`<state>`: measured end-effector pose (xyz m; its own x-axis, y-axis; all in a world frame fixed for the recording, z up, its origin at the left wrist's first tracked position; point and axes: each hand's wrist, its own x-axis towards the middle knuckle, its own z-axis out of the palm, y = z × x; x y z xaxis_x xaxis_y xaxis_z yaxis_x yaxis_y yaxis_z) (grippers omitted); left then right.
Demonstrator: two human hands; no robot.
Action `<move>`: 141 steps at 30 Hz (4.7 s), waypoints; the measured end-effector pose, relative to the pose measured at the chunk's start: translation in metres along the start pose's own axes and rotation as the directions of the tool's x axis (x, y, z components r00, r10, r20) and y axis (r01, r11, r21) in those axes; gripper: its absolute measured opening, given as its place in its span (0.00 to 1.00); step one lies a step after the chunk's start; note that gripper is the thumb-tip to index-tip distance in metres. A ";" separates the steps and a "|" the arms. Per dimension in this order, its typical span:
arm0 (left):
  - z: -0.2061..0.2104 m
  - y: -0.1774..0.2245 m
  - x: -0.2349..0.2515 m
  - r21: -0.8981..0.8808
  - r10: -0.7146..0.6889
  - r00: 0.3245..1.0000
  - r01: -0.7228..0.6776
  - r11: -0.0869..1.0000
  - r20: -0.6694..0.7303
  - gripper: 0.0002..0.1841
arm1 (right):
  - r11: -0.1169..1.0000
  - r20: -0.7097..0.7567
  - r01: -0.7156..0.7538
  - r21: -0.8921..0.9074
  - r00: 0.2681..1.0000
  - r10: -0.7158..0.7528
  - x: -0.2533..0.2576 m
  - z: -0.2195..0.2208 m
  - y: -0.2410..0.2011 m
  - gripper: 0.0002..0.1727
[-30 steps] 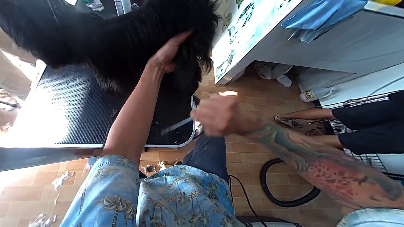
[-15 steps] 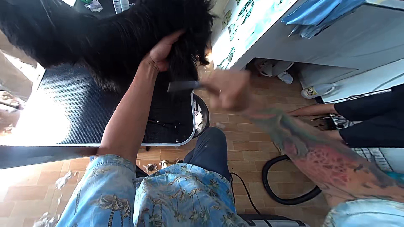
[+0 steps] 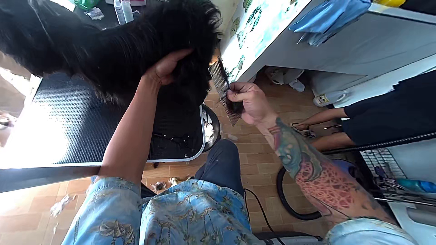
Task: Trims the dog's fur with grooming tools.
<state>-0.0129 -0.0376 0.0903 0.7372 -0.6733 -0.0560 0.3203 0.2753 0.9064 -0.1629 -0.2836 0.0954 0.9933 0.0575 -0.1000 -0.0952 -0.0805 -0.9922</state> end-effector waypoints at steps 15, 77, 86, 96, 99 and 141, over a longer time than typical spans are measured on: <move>-0.033 -0.076 -0.031 -0.453 0.098 0.870 -0.344 0.823 -0.483 0.12 | 0.394 0.042 0.482 -0.782 0.672 -0.739 0.030 0.005 0.000 0.13; -0.041 -0.078 -0.051 -0.316 0.332 0.929 -0.368 0.875 -0.163 0.12 | -0.132 0.335 0.445 -0.886 0.417 -0.845 0.024 0.055 -0.066 0.14; -0.038 -0.070 -0.057 -0.169 0.368 0.885 -0.425 0.889 -0.286 0.12 | -0.239 0.418 0.347 -0.907 0.815 -0.401 0.030 0.085 -0.024 0.09; -0.017 -0.054 -0.028 0.214 0.433 0.720 -0.380 0.900 -0.542 0.27 | -0.406 0.831 0.734 -0.544 0.403 -0.383 -0.015 0.066 0.007 0.09; -0.013 -0.042 -0.035 0.153 0.344 0.803 -0.309 0.939 -0.487 0.24 | -0.423 0.735 0.620 -0.660 0.418 -0.534 -0.001 0.056 -0.013 0.12; 0.045 0.008 0.025 0.722 0.097 0.938 0.186 0.666 -0.332 0.22 | -0.335 0.455 0.311 -0.889 0.676 -0.580 -0.002 0.061 0.004 0.12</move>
<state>-0.0187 -0.0837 0.1148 0.9204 -0.3772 -0.1031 -0.0792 -0.4379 0.8955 -0.1688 -0.2235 0.0866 0.6972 0.5380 0.4739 0.3986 -0.8403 0.3675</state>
